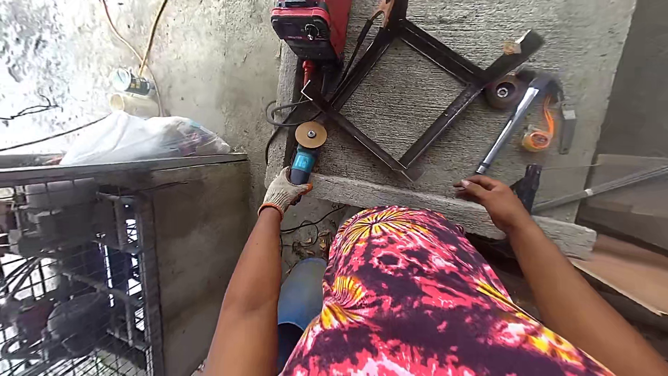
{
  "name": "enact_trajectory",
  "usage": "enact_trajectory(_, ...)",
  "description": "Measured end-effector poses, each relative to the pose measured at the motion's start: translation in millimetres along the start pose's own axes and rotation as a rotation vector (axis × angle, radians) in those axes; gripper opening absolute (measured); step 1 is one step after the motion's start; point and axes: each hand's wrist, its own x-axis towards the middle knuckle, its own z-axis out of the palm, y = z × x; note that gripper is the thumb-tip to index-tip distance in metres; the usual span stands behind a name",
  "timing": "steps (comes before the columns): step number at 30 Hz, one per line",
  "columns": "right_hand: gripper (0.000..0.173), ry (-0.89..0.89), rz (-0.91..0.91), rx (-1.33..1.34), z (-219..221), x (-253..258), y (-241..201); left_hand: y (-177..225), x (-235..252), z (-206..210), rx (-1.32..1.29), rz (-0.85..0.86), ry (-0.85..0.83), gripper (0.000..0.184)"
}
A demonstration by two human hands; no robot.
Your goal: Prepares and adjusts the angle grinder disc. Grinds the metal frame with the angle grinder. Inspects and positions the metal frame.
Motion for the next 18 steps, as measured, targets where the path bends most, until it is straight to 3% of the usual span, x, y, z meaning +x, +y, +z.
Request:
enact_trajectory(5, 0.021, -0.014, 0.001, 0.002, 2.9, 8.9, -4.3, 2.5, 0.7, -5.2, 0.235, 0.069, 0.015, 0.097)
enact_trajectory(18, 0.023, -0.033, 0.006, -0.045, 6.8, 8.4, 7.5, -5.8, 13.5, -17.6, 0.209, 0.133, -0.105, 0.102)
